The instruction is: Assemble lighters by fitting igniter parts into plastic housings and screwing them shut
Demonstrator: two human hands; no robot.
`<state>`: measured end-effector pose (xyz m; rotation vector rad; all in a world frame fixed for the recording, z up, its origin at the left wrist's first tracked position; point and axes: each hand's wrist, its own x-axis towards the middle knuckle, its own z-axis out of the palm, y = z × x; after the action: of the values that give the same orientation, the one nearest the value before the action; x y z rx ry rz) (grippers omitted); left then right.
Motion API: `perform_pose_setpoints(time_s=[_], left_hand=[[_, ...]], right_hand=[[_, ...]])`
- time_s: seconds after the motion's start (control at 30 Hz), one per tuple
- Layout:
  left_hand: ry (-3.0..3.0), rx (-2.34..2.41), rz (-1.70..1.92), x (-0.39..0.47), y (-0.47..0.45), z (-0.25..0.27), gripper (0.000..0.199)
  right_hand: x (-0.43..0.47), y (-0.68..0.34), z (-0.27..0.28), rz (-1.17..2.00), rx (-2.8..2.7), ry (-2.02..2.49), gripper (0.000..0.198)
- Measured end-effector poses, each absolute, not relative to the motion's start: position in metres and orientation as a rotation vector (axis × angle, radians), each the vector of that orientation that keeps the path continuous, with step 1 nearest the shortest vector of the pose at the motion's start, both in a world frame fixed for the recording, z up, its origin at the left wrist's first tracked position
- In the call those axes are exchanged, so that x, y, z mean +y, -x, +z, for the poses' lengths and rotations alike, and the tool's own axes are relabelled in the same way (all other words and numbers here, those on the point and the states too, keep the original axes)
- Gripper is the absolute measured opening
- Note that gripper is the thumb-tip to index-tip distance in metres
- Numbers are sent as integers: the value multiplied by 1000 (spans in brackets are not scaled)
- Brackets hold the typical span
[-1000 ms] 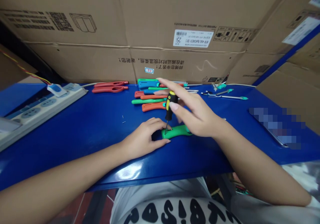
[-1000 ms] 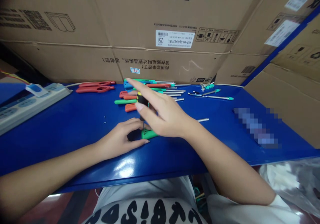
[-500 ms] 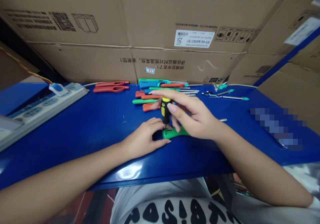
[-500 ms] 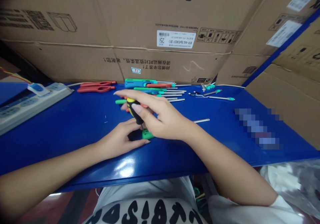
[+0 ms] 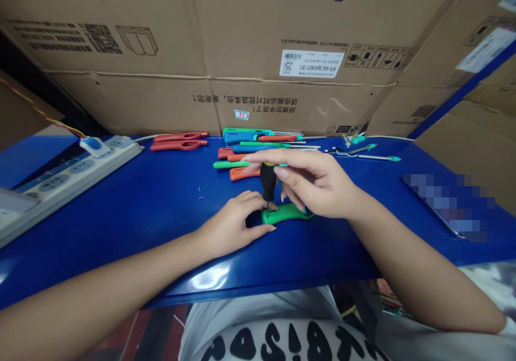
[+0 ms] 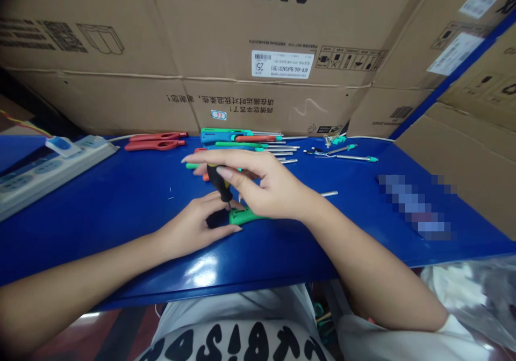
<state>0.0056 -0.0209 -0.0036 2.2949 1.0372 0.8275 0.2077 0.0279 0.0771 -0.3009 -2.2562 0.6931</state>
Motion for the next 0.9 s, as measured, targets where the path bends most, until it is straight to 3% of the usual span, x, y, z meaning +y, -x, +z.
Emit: perform_pose_setpoints(time_s=[0.17,0.57,0.67,0.8,0.9], left_hand=[[-2262,1103,889,-25,-11,-6,24],[-2241,1157,870,-31,-17,-1,24],[-2246,1196,834,-32,-18,3,19],[-2300,1287,643,-36,-12,19,26],[-2423,1463,345,-43,-2,36,41]], right_hand=[[21,-207,83,527,-2248,254,19],[4,-196,70,7,-2050,524,9],[8,-198,68,139,-2095,578,15],[8,-204,76,631,-2060,563,24],[15,-220,88,521,-1751,605,15]])
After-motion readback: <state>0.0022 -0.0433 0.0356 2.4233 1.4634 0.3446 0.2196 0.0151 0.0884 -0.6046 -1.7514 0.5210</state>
